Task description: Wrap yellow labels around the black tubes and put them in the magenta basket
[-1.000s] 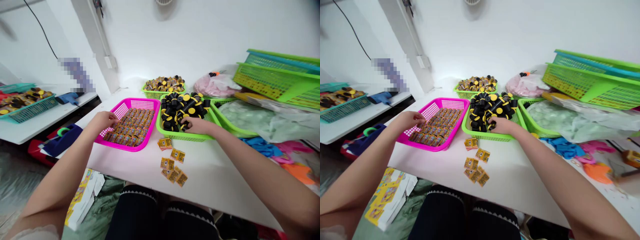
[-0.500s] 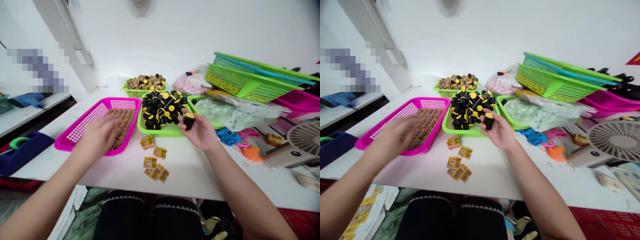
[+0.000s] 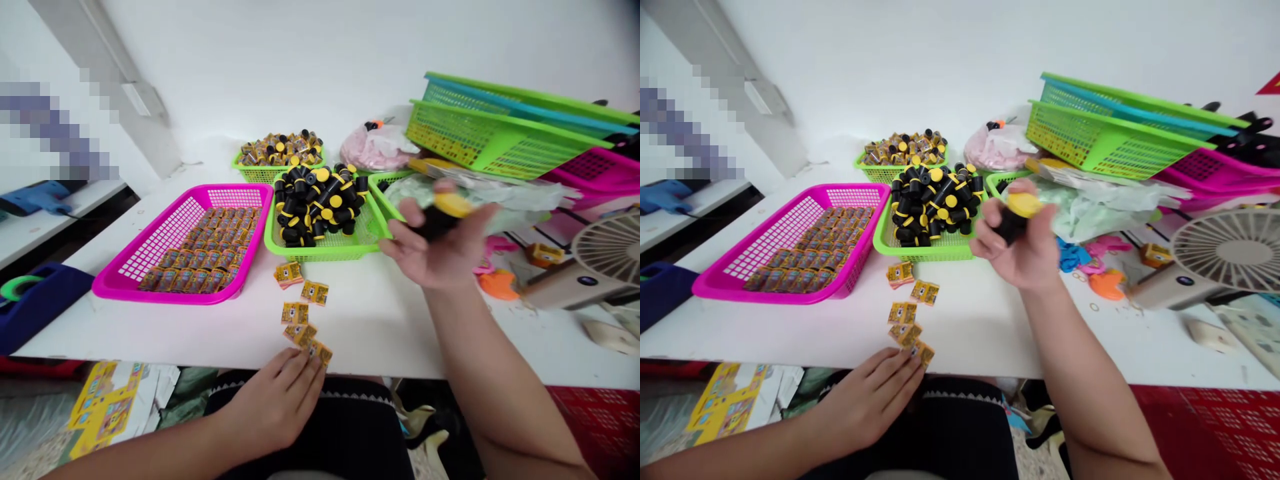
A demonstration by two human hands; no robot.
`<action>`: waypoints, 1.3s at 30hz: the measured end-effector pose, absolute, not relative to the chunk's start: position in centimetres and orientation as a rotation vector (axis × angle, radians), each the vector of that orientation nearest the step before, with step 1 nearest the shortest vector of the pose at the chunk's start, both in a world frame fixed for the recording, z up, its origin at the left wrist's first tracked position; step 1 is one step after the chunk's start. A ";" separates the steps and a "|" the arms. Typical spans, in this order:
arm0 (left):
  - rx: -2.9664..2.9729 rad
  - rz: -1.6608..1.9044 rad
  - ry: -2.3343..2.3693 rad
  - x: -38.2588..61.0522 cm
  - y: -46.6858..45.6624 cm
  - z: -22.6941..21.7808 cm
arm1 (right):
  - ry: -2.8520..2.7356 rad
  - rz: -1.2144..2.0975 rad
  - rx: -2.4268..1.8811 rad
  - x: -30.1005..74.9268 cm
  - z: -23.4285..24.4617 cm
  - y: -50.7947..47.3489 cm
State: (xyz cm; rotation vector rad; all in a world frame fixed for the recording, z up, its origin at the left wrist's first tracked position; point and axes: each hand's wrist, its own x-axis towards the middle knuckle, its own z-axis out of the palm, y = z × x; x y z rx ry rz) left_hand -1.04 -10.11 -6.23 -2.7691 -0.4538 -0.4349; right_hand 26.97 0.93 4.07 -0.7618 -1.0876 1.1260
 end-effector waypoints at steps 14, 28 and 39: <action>-2.919 -0.825 -0.513 -0.2 -7.8 -3.7 | -0.880 1.590 -0.565 26.5 2.1 2.7; -3.159 -0.841 -0.975 -2.0 -5.7 -2.1 | -1.198 1.543 -0.569 25.2 -0.4 3.1; -3.024 -1.281 -1.273 1.6 2.0 1.4 | -1.134 1.460 -0.595 24.3 0.1 2.2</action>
